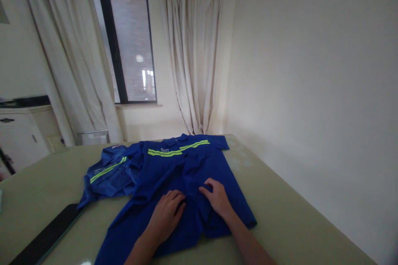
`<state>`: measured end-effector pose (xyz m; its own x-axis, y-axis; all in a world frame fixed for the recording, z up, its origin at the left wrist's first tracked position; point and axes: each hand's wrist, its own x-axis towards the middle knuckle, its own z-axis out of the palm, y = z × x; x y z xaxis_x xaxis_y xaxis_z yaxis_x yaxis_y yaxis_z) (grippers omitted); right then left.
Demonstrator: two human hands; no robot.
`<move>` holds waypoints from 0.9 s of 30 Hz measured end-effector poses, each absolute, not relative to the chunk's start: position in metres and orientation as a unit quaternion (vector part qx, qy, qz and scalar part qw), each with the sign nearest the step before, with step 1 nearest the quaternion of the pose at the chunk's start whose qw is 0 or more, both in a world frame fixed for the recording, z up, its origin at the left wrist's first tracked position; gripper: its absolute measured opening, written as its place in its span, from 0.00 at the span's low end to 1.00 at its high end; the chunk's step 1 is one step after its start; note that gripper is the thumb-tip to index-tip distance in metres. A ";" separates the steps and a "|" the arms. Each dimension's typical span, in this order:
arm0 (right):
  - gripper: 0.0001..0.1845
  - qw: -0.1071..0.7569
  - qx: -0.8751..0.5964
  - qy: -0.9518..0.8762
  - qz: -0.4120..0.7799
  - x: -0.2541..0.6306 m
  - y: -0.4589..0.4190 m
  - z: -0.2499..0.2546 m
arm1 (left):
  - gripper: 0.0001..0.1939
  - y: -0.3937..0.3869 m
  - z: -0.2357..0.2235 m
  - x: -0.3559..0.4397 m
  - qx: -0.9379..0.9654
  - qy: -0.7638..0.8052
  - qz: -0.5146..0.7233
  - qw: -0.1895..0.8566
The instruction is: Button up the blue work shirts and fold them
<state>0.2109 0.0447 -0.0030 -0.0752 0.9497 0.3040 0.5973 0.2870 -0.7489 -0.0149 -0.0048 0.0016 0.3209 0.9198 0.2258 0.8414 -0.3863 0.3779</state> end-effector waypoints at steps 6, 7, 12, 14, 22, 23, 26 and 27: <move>0.25 0.611 -0.495 -0.480 0.390 0.223 0.046 0.010 | 0.57 -0.025 0.019 -0.015 0.825 0.504 0.060 0.248; 0.26 0.622 -0.462 -0.456 0.438 0.223 0.042 0.012 | 0.61 -0.028 0.021 -0.016 0.825 0.497 0.033 0.265; 0.25 0.611 -0.381 -0.433 0.542 0.208 0.024 0.025 | 0.42 -0.035 0.033 -0.011 0.806 0.511 0.016 0.299; 0.21 0.604 -0.395 -0.463 0.514 0.201 0.019 0.026 | 0.35 -0.036 0.032 -0.007 0.799 0.532 0.037 0.279; 0.19 0.551 -0.420 -0.596 0.406 0.187 0.007 0.019 | 0.20 -0.040 -0.004 -0.020 0.792 0.534 0.201 0.219; 0.18 0.544 -0.414 -0.609 0.402 0.185 0.006 0.018 | 0.19 -0.038 -0.005 -0.023 0.778 0.539 0.228 0.230; 0.15 0.524 -0.414 -0.632 0.393 0.181 0.001 0.017 | 0.19 -0.034 -0.006 -0.028 0.735 0.553 0.288 0.267; 0.15 0.520 -0.420 -0.636 0.386 0.181 -0.001 0.018 | 0.19 -0.032 -0.007 -0.029 0.724 0.557 0.298 0.279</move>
